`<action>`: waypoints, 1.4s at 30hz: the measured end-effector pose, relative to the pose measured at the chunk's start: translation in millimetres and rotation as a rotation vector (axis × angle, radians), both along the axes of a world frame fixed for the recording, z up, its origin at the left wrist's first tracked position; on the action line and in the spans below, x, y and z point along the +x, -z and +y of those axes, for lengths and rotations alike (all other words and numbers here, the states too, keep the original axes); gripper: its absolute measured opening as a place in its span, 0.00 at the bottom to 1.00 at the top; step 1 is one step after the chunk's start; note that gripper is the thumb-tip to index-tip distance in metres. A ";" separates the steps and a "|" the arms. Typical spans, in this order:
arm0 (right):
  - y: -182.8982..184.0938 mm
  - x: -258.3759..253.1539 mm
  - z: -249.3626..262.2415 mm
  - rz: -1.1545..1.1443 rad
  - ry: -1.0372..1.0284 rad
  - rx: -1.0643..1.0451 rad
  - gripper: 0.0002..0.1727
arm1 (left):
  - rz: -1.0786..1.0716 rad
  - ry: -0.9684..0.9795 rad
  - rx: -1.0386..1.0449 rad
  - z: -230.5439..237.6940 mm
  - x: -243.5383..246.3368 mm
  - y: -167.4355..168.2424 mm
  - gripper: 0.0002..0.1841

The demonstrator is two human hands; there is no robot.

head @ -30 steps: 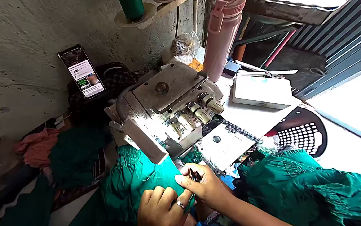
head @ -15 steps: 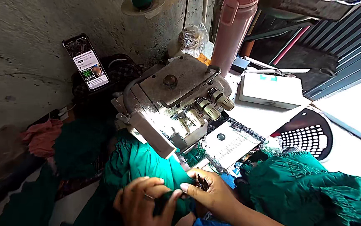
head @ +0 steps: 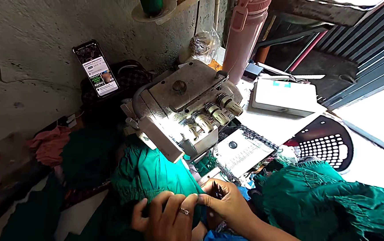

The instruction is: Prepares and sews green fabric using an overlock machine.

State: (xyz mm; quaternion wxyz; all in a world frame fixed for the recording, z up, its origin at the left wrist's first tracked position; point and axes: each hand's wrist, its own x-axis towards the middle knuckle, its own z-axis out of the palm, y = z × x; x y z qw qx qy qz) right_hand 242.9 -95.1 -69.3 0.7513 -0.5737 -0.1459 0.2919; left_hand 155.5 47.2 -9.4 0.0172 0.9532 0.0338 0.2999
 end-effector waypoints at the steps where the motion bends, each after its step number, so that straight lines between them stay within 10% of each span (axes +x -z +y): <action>1: 0.5 -0.1 -0.5 -0.011 -0.005 -0.006 0.04 | -0.014 -0.008 0.015 -1.6 -1.4 8.0 0.09; 21: 19.5 -2.3 -6.6 -0.336 -0.008 0.075 0.05 | -0.006 -0.178 0.093 -24.9 -8.1 22.7 0.09; 30: 2.8 12.2 -6.5 0.012 -0.156 0.100 0.05 | -0.060 -0.273 0.048 -37.2 -8.9 42.4 0.09; 42: 6.3 12.8 -9.5 -0.278 -0.004 -0.036 0.09 | -0.025 -0.057 0.127 14.8 -14.0 37.2 0.14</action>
